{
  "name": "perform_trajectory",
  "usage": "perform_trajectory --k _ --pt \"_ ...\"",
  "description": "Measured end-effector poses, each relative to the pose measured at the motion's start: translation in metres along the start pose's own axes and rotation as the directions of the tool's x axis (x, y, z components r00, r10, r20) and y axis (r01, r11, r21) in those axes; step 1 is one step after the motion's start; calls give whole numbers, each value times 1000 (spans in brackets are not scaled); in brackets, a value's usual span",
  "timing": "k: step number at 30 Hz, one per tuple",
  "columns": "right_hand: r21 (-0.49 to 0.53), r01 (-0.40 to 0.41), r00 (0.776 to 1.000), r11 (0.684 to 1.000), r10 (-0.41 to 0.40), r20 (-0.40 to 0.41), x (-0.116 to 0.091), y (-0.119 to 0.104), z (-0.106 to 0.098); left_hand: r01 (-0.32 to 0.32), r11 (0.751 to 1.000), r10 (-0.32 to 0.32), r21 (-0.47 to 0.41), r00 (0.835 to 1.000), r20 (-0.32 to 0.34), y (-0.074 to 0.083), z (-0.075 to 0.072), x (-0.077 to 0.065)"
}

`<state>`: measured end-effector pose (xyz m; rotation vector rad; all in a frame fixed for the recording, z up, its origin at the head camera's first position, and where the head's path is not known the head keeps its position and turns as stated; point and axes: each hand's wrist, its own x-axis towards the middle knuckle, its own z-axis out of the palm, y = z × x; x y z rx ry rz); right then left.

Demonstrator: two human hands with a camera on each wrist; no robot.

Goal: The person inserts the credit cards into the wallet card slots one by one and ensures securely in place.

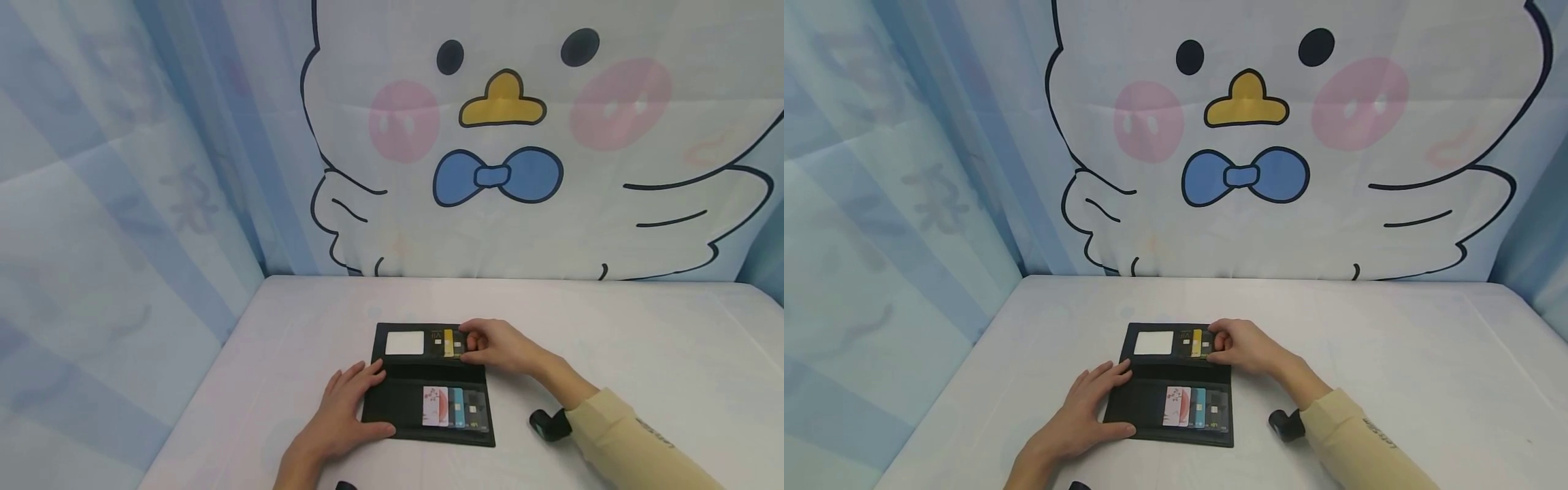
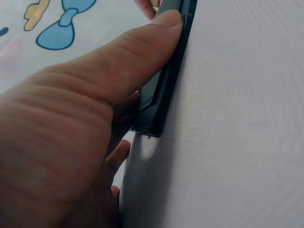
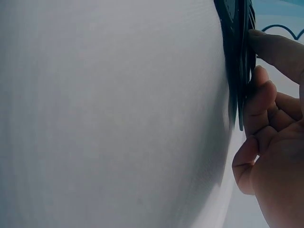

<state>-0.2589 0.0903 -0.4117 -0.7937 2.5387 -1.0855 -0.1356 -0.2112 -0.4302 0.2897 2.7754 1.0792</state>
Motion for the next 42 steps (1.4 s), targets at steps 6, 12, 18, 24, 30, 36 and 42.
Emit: perform_trajectory --k 6,12,18,24,30,36,42 --pt "-9 -16 1000 1000 16 0 2 -1 2 5 1000 -5 3 1000 2 0 0 -1" --pt "-7 -9 1000 1000 9 2 4 -2 5 11 1000 -11 11 1000 -3 -1 0 -1" --pt "-17 -23 1000 1000 23 -1 5 -3 7 9 1000 -9 4 1000 -8 -1 1 -2" --pt "-33 -53 999 998 52 -14 5 -1 8 11 1000 -11 9 1000 -10 -1 1 0" --pt "-34 -42 999 999 41 -21 4 0 8 7 1000 -7 1 1000 -8 0 0 -1" --pt "-24 -44 999 999 43 -23 2 -1 8 1 1000 -1 -7 1000 -11 1 0 -3" --pt "-35 -38 999 999 37 -35 -2 -2 6 -6 1000 6 -1 1000 -9 0 0 -2"
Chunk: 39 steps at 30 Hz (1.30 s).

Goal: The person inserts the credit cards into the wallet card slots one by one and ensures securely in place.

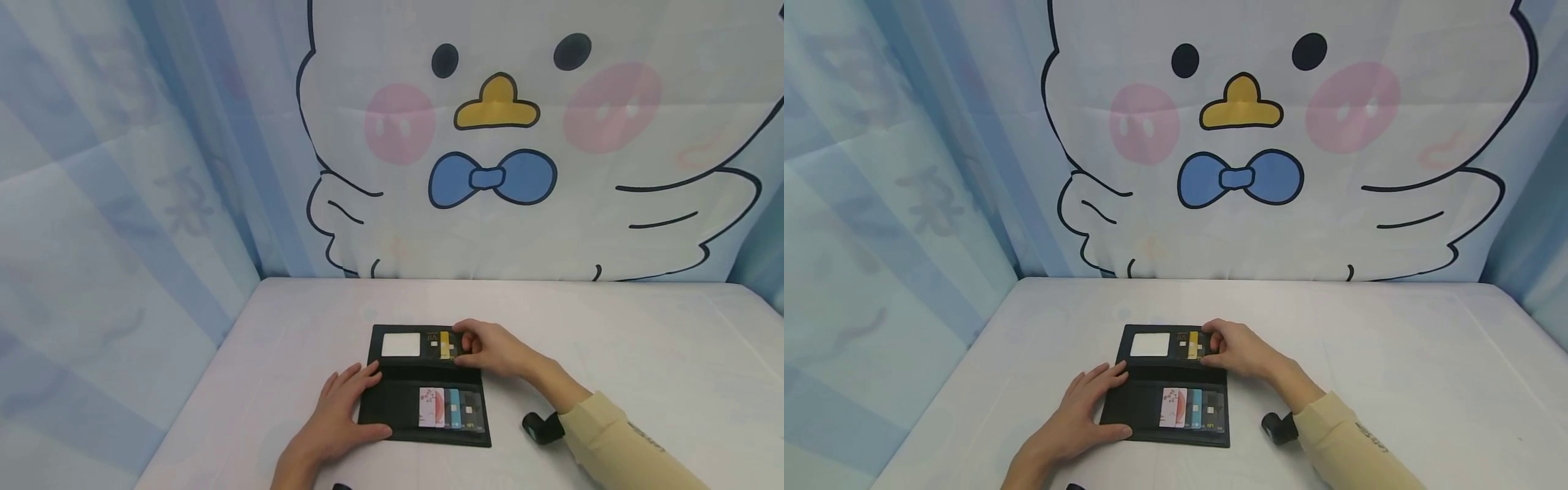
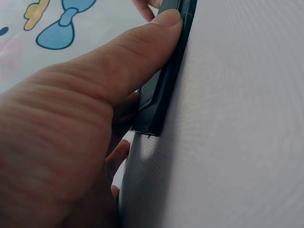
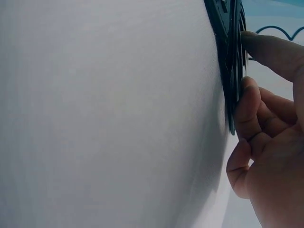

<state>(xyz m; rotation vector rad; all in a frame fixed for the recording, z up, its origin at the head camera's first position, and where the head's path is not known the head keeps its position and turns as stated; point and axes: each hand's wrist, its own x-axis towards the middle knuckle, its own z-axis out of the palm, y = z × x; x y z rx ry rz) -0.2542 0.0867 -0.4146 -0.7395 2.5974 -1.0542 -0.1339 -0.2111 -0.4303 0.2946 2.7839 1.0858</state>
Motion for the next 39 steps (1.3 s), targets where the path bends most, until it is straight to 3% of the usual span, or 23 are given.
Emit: perform_trajectory --k 13,23,29,34,39 --pt "-23 7 999 1000 -8 -51 -19 3 -6 -21 1000 21 -8 1000 0 -5 0 5" --pt "-16 -7 996 1000 5 -88 -47 4 -14 -20 1000 20 -7 999 36 -3 -2 9" --pt "-28 -21 988 999 17 -154 -71 3 -21 -18 1000 18 8 998 56 2 -7 12" --pt "-122 -84 967 989 52 -248 -97 4 -24 -8 999 9 35 1000 -7 11 -12 8" --pt "-237 -112 932 965 20 -361 -127 12 -29 30 994 -19 108 995 -102 18 -18 -3"
